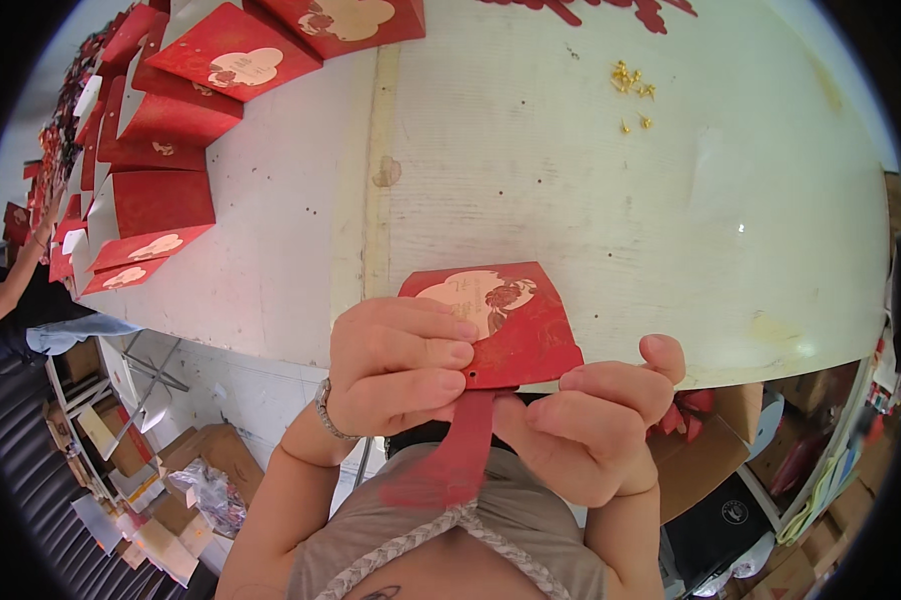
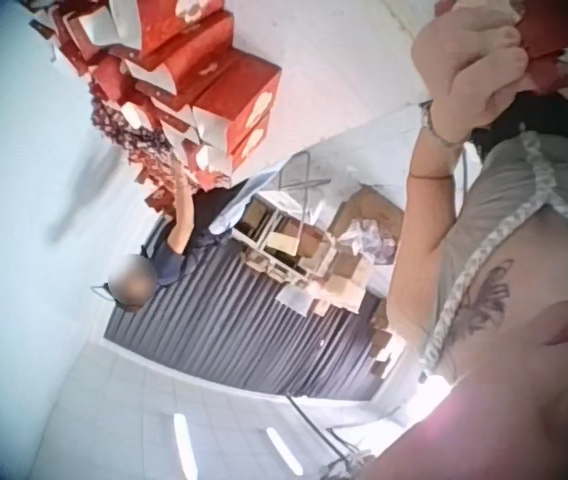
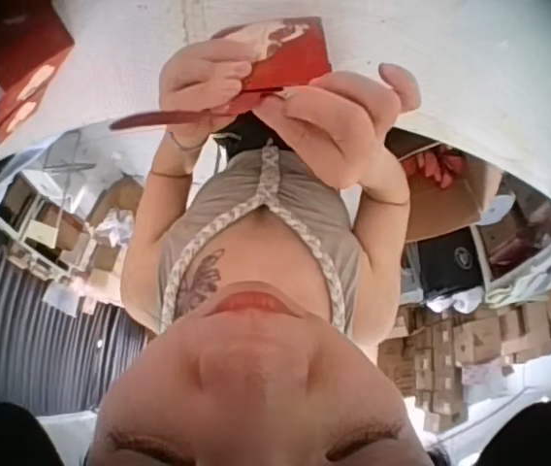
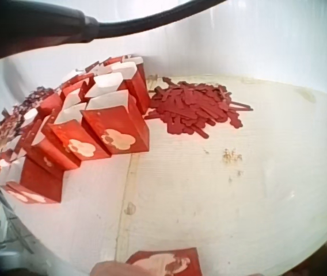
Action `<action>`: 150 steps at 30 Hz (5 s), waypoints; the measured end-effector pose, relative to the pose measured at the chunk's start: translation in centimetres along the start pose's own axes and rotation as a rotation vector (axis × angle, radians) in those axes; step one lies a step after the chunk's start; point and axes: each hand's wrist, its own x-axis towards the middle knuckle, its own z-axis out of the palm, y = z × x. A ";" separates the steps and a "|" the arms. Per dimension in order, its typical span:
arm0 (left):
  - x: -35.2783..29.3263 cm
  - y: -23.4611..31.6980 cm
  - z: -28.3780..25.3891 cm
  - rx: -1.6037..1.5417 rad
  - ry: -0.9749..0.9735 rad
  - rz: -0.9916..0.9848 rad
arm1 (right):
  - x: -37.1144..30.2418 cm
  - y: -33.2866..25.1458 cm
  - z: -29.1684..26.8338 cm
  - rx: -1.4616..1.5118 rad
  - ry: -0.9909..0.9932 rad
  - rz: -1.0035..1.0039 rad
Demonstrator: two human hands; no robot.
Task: The person assembles small red gift boxes by folding flaps and inserting a red ribbon through a pre-punched hole to secure the closure. The person places each completed box into a cardboard box on the floor.
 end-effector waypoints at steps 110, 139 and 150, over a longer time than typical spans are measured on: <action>6.8 5.4 -2.2 0.061 -0.116 -0.774 | 1.2 3.6 2.6 0.533 0.095 -0.193; 5.3 4.4 -2.7 0.094 -0.319 -0.499 | 1.3 3.2 2.0 0.573 0.070 -0.083; 4.9 3.1 -3.2 -0.027 -0.353 -0.453 | 1.4 2.9 1.8 0.672 0.030 0.061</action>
